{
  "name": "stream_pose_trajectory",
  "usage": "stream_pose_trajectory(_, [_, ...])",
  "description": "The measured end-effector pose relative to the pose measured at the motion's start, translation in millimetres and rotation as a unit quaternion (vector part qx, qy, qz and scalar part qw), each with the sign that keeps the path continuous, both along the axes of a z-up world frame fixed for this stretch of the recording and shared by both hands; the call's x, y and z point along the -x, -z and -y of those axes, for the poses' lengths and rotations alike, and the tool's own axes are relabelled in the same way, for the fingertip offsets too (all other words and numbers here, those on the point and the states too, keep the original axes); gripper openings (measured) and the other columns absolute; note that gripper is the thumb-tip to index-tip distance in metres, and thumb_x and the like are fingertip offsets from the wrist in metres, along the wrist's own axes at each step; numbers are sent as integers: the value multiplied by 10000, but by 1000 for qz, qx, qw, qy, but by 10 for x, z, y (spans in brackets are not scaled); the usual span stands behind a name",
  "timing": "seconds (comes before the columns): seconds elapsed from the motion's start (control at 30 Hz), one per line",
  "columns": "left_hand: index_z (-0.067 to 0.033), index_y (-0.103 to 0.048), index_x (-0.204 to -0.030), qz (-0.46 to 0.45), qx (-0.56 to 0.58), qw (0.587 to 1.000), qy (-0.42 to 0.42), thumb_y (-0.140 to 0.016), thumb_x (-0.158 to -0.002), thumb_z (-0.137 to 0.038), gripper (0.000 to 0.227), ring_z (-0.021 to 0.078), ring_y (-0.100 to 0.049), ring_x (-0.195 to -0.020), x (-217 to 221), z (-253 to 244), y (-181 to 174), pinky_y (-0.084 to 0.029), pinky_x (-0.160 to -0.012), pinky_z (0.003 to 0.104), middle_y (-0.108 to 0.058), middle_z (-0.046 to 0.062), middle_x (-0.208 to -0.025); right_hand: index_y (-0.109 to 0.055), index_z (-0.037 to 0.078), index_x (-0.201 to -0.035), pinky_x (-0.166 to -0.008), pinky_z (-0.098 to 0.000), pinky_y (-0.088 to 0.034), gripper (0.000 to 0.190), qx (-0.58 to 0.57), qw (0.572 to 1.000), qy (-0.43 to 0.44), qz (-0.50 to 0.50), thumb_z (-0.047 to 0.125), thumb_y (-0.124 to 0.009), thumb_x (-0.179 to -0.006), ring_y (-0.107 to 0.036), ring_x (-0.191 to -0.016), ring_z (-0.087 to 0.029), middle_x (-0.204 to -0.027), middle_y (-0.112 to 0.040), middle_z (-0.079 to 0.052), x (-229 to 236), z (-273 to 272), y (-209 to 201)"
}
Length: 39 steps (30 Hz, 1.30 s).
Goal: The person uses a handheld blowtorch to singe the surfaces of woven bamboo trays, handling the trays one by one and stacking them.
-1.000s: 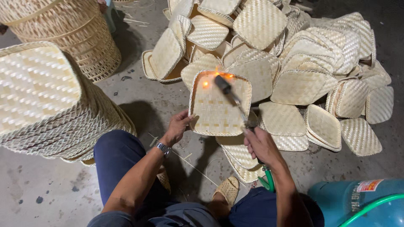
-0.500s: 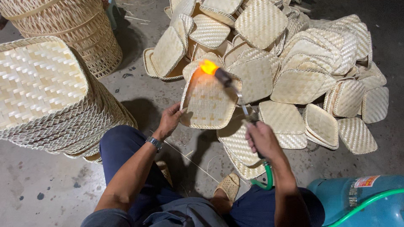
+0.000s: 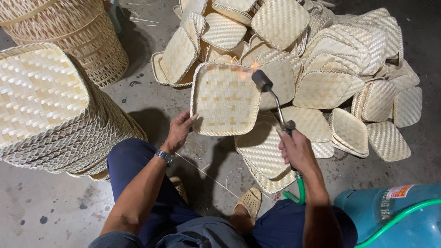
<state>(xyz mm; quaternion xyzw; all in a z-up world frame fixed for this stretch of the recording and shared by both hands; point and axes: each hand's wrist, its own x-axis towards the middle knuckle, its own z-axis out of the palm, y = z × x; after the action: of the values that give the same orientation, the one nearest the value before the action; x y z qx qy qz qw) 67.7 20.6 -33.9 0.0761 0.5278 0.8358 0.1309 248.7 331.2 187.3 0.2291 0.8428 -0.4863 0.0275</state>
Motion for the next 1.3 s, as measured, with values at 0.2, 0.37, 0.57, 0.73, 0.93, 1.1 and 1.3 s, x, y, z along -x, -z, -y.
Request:
stream_pose_trajectory(0.2, [-51,-639,-1387,2,-7,1000,-28,-660,-1009,-137,388,124,-692,-977,107,78,-69,-606,-828,315,-728,47,-1183,-622,-38,-855,-441,-326,-476,460,-52,998,4,21,397,-568,-995,-578,-521,-159,-666,-605,-86,-132,-136,26])
stream_pose_trajectory(0.37, [-95,-625,-1394,32,-10,998,-53,-648,-1000,-149,398,109,-693,-963,183,103,-220,-604,-797,306,-717,10,-1182,-627,-29,-879,-424,-337,-475,430,-53,998,-18,30,383,-556,-982,-570,-500,-160,-667,-616,-74,-237,-129,119])
stream_pose_trajectory(0.57, [-101,-636,-1386,5,-42,996,-83,-623,-1030,-154,360,102,-678,-950,301,166,-369,-600,-802,299,-712,-2,-1191,-625,-21,-880,-411,-340,-465,430,-72,994,-44,65,383,-536,-998,-547,-452,-171,-632,-606,-91,-351,-69,246])
stream_pose_trajectory(0.73, [-89,-669,-1336,12,-59,994,-95,-637,-1039,-140,303,121,-684,-959,283,142,-318,-610,-801,318,-712,10,-1162,-628,-24,-860,-420,-318,-477,444,-36,998,-27,44,395,-563,-991,-563,-501,-144,-655,-611,-76,-201,33,207])
stream_pose_trajectory(0.93, [-127,-668,-1334,47,-40,995,-79,-641,-1000,-145,336,134,-691,-945,80,-147,-151,-612,-774,334,-727,12,-1133,-599,8,-937,-421,-278,-471,375,14,998,-62,0,371,-548,-1016,-550,-522,-104,-698,-590,-32,98,478,84])
stream_pose_trajectory(1.1, [-94,-649,-1350,37,-90,994,-44,-630,-1015,-150,340,104,-683,-965,-93,-285,-110,-592,-801,305,-725,-10,-1148,-626,63,-989,-409,-267,-468,306,20,991,-127,-24,352,-528,-989,-547,-512,-87,-695,-598,-18,121,647,36])
stream_pose_trajectory(1.3, [-86,-617,-1371,101,-136,985,-20,-622,-1025,-159,354,104,-675,-949,-417,-303,-93,-574,-758,277,-718,6,-1146,-616,14,-937,-406,-265,-459,323,14,988,121,-98,329,-684,-957,-543,-482,-100,-658,-599,-43,146,430,294])
